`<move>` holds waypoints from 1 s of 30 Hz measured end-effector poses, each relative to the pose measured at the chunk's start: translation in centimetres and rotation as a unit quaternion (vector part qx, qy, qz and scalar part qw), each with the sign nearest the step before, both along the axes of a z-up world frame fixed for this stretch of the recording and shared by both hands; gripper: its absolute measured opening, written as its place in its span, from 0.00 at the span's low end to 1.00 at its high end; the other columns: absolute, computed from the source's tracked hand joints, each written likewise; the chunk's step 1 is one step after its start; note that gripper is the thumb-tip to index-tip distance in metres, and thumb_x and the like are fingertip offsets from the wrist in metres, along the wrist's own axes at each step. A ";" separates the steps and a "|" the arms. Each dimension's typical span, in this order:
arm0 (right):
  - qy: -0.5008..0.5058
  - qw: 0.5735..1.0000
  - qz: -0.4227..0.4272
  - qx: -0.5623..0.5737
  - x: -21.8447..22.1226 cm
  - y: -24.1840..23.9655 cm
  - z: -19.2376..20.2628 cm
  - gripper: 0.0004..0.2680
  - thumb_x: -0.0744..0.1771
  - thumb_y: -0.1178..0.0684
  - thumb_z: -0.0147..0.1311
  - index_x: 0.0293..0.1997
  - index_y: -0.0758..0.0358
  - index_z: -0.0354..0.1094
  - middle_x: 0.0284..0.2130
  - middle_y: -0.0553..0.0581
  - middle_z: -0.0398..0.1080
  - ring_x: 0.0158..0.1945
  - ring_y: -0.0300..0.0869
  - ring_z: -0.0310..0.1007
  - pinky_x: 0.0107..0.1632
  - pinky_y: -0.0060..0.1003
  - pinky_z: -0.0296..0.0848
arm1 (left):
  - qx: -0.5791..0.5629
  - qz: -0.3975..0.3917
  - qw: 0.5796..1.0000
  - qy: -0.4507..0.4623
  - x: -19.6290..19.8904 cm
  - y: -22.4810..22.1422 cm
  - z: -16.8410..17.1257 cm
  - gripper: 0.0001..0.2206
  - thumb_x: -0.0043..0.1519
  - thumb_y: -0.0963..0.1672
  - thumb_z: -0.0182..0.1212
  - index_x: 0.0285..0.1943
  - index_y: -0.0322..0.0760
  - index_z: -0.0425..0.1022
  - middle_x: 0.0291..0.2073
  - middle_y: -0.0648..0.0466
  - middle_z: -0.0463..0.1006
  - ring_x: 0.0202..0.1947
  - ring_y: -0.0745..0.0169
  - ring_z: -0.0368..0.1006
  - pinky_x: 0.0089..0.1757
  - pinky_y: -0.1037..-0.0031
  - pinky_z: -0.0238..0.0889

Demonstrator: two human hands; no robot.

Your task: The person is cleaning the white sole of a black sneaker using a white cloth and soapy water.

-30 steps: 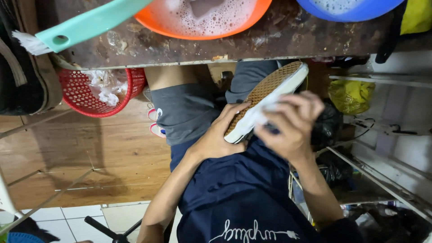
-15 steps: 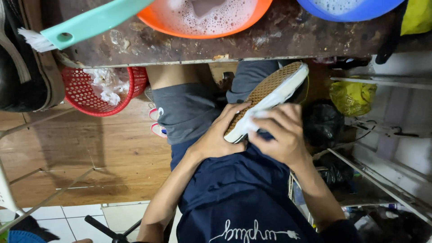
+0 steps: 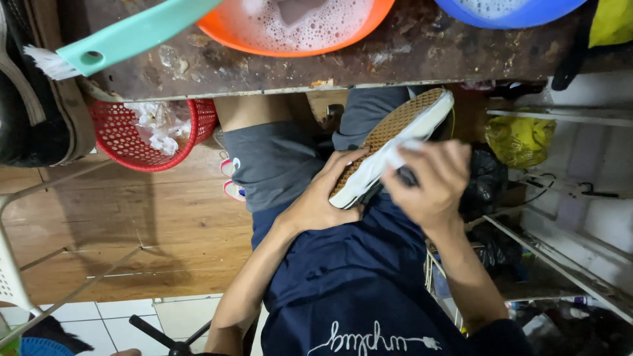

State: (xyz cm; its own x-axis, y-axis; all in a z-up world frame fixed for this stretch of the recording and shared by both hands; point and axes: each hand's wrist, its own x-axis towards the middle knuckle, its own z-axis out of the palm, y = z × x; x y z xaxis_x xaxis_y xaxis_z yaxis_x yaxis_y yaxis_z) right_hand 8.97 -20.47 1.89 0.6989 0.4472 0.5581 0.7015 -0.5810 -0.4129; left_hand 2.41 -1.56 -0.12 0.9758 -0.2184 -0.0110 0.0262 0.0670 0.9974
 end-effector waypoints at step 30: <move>0.091 0.991 0.079 0.050 -1.3 2.6 3.4 0.05 0.57 0.64 0.59 0.29 0.60 0.71 0.29 0.56 0.69 0.28 0.50 0.68 0.34 0.41 0.65 | -0.005 -0.012 1.000 0.007 0.5 0.0 0.7 0.37 0.44 0.37 0.63 0.67 0.32 0.57 0.53 0.42 0.64 0.58 0.43 0.60 0.56 0.49 0.51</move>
State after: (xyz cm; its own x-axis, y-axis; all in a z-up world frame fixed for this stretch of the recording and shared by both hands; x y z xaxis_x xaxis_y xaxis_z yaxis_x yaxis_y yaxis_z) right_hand 7.67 -17.84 5.26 0.7177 0.5082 0.4761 0.6891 -0.4201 -0.5904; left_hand 2.92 -1.60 0.59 0.9698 -0.2427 -0.0233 0.0430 0.0761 0.9962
